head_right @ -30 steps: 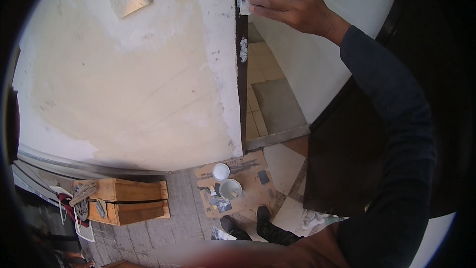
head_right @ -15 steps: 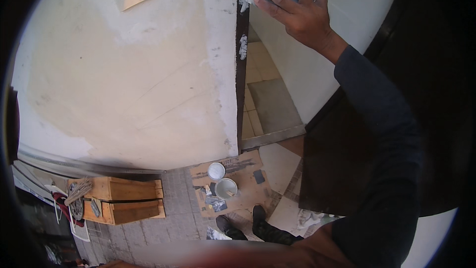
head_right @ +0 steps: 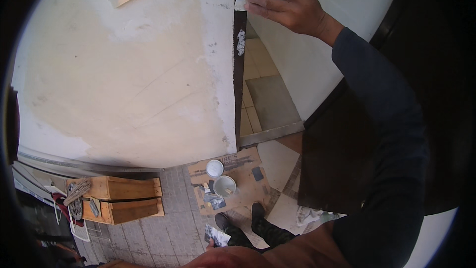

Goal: The person scoops plaster from a bucket with a small trowel and applies it to a wall using a larger trowel. They repeatedly smooth the plaster along the wall surface and near a door frame, working in a small area.

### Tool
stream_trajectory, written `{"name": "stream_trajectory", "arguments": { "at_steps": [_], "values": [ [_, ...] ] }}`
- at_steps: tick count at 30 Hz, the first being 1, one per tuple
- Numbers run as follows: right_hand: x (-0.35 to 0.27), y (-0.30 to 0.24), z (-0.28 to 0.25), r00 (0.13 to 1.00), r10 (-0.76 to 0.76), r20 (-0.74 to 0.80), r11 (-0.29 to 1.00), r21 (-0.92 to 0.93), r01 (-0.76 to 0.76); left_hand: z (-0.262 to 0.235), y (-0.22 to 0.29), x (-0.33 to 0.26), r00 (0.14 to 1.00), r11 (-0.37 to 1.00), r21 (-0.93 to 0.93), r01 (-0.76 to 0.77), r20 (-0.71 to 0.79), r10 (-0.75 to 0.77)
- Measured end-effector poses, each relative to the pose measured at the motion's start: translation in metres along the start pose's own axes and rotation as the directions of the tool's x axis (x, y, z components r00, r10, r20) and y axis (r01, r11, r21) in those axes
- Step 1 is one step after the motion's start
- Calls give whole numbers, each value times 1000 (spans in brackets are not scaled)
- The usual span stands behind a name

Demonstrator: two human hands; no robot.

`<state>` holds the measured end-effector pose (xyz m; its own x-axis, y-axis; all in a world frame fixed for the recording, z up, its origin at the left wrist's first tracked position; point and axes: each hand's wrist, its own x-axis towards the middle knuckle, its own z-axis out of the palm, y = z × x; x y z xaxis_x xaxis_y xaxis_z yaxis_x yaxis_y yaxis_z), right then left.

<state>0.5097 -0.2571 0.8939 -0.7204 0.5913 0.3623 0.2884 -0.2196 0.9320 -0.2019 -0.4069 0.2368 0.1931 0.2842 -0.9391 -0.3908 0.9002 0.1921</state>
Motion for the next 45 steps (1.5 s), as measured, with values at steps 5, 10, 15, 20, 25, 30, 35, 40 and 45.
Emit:
{"name": "stream_trajectory", "arguments": {
  "at_steps": [5,10,15,20,25,30,35,40,45],
  "values": [
    [-3,5,-17,996,-8,88,999,52,4,27,2,-18,999,999,-31,-17,37,18],
    [8,0,-27,975,207,79,978,-27,-206,52,3,-38,992,993,-99,-70,95,79],
    [9,-49,-35,958,226,179,964,99,-246,56,4,-42,986,984,-146,-101,118,119],
    [-20,-93,-58,908,333,255,903,191,-385,43,9,-40,987,979,-167,-118,89,134],
    [-28,-125,-58,866,416,277,828,278,-486,27,26,-45,991,986,-154,-62,106,79],
    [-25,-146,-50,798,557,230,748,279,-603,37,41,-46,996,988,-154,-20,86,34],
    [-33,-170,-54,717,629,300,608,385,-694,77,52,-59,974,991,-114,-75,204,97],
    [-43,-234,-110,281,771,572,-51,495,-868,161,80,-70,946,982,-138,-132,279,166],
    [-30,-362,-188,-121,490,863,-691,300,-657,260,118,-64,836,934,-53,-354,429,342]
  ]
}}
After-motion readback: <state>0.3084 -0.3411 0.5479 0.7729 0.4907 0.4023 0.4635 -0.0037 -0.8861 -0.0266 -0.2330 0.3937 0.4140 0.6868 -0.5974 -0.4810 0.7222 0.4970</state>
